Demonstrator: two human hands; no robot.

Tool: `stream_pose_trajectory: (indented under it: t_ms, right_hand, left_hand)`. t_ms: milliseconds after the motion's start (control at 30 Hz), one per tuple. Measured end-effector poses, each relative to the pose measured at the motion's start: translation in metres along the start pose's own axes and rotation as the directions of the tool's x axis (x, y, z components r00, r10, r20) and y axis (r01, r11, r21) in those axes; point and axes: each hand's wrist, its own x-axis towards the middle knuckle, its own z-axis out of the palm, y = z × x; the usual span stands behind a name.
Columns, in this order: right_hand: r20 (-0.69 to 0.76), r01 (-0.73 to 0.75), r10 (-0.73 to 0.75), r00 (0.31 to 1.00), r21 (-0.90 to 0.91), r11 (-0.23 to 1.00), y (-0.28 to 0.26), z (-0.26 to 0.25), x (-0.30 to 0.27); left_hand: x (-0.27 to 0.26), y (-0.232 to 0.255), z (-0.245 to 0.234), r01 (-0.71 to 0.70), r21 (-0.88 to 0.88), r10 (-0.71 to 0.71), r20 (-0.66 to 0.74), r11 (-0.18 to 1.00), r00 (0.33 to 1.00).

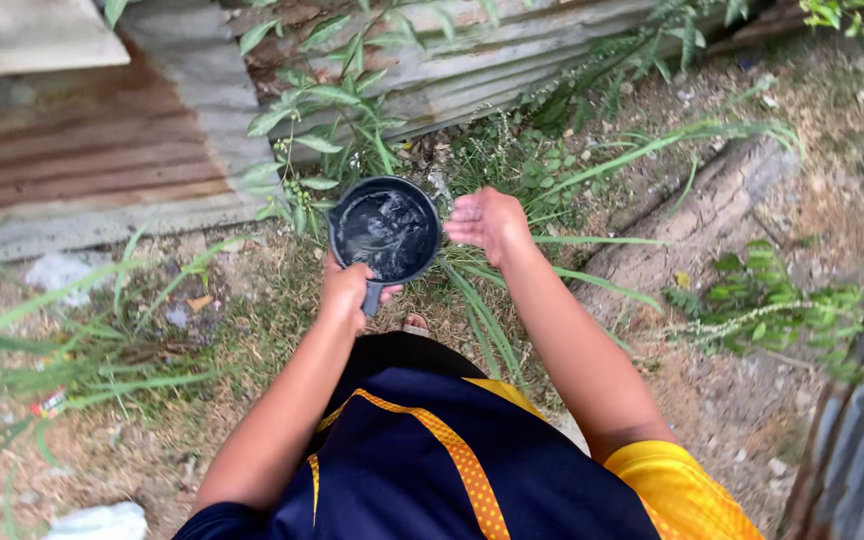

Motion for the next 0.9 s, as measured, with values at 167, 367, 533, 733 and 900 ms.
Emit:
stream_pose_trajectory:
  t_ms: [167, 367, 533, 733, 900]
  right_hand:
    - [-0.180, -0.066, -0.001, 0.984, -0.366, 0.928, 0.020, -0.007, 0.019]
    - [0.085, 0.430, -0.422, 0.902, -0.228, 0.873, 0.020, 0.002, 0.021]
    - [0.221, 0.469, -0.426, 0.877, -0.586, 0.661, 0.052, 0.023, 0.034]
    - [0.125, 0.413, -0.437, 0.891, -0.625, 0.663, 0.096, 0.036, 0.051]
    - [0.355, -0.073, -0.018, 0.935, 0.242, 0.968, 0.040, 0.016, 0.028]
  left_hand:
    - [-0.018, -0.001, -0.009, -0.043, -0.049, 0.040, -0.052, 0.998, 0.998]
    - [-0.027, -0.001, 0.001, -0.025, -0.028, 0.025, -0.003, 0.999, 1.000]
    - [-0.044, -0.004, 0.033, 0.017, 0.053, -0.017, -0.006, 0.998, 1.000]
    - [-0.056, -0.011, 0.057, -0.101, 0.084, 0.092, 0.108, 0.991, 0.990]
    - [-0.043, -0.013, 0.051, 0.014, 0.126, -0.017, 0.025, 0.992, 1.000]
